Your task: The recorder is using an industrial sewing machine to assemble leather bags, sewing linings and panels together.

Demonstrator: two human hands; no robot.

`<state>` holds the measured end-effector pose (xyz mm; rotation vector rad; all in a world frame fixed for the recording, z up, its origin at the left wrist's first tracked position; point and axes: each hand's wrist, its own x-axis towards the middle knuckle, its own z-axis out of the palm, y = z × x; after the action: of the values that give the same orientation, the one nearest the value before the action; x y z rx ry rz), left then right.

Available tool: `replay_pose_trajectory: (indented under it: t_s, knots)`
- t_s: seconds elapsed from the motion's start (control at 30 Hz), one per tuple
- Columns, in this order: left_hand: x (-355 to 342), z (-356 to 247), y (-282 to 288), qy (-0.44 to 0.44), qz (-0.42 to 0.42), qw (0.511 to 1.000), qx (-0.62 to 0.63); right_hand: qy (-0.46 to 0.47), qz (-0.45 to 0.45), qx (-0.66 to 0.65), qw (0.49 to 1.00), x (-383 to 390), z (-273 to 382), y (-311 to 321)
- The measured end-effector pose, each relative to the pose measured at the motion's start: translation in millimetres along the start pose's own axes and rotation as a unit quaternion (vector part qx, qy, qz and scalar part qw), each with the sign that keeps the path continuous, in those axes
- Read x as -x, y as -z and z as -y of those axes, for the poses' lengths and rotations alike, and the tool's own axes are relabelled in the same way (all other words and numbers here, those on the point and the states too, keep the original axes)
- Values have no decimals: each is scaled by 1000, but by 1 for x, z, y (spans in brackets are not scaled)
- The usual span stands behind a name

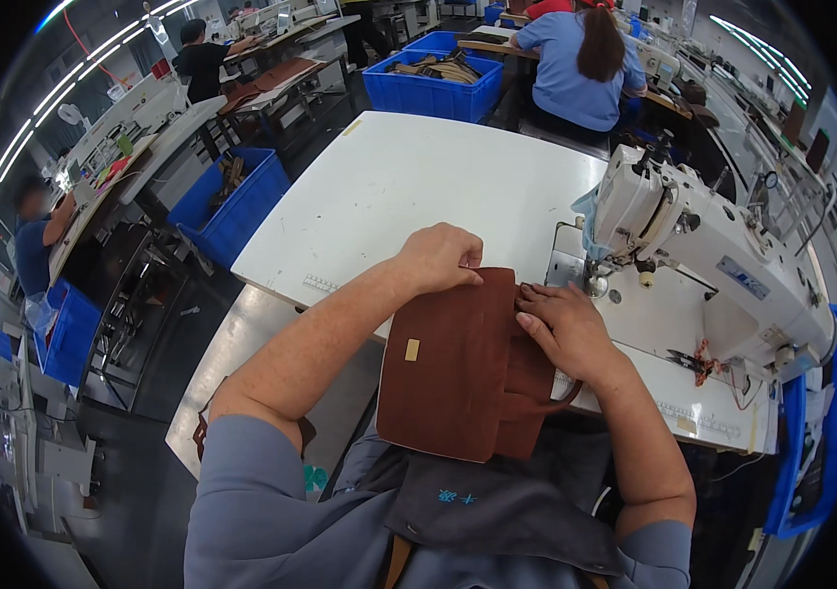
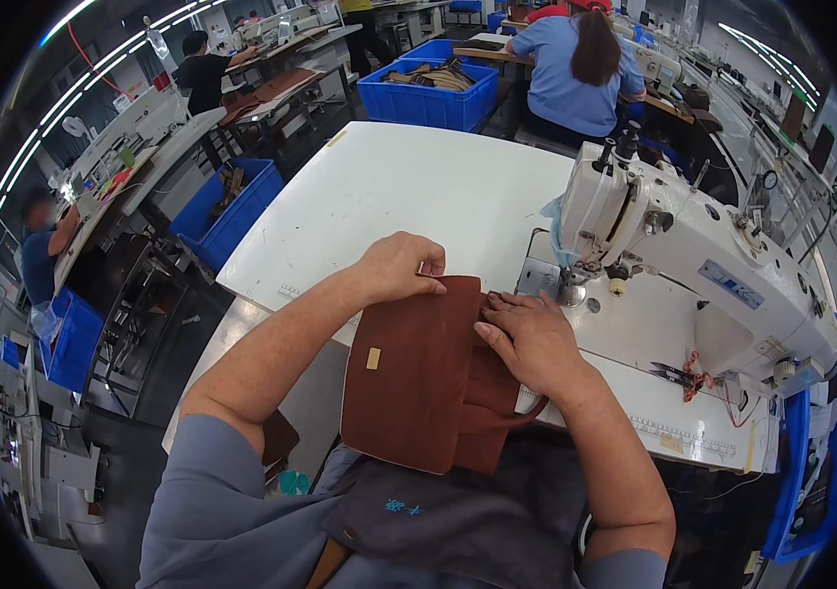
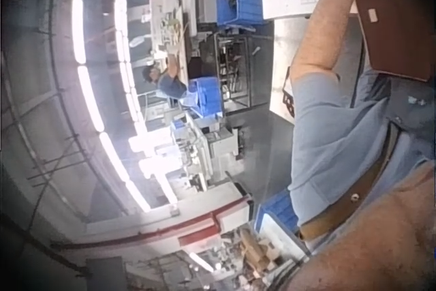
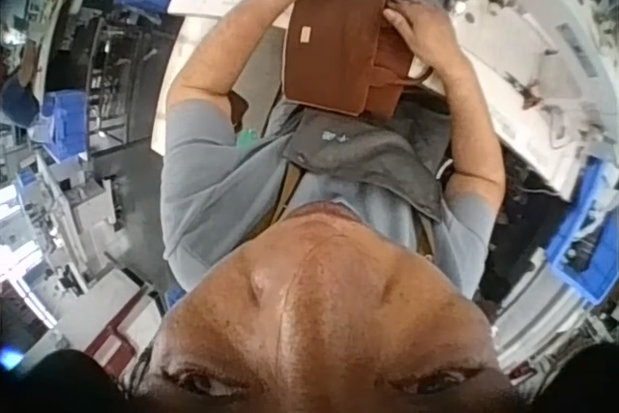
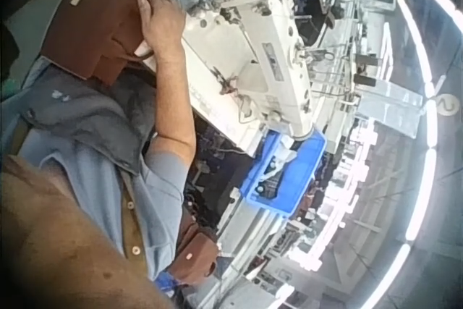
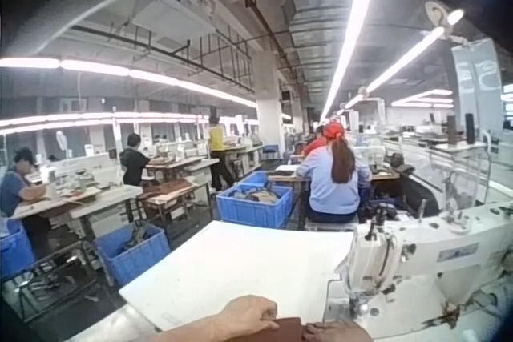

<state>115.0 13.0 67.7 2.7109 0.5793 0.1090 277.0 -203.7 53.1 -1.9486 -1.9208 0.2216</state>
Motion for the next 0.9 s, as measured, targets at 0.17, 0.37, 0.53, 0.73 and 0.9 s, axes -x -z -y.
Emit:
replay_pose_trajectory:
  t_s: [0.17,0.37,0.53,0.73,0.9]
  knots:
    - [10,-3,-2,-11,-39,991,-124,16,-26,0,1000,6,-1,-6]
    - [25,-51,-1,-110,-215,951,-192,29,-44,-4,999,11,-3,-7]
    - [25,-93,-7,-150,-66,978,-128,14,-3,-47,999,12,-13,-6]
    - [-10,-26,-6,-18,14,960,279,45,-33,-34,998,10,-20,-11]
    - [-7,-16,-39,-136,-24,977,166,20,-9,-44,999,14,-19,-10]
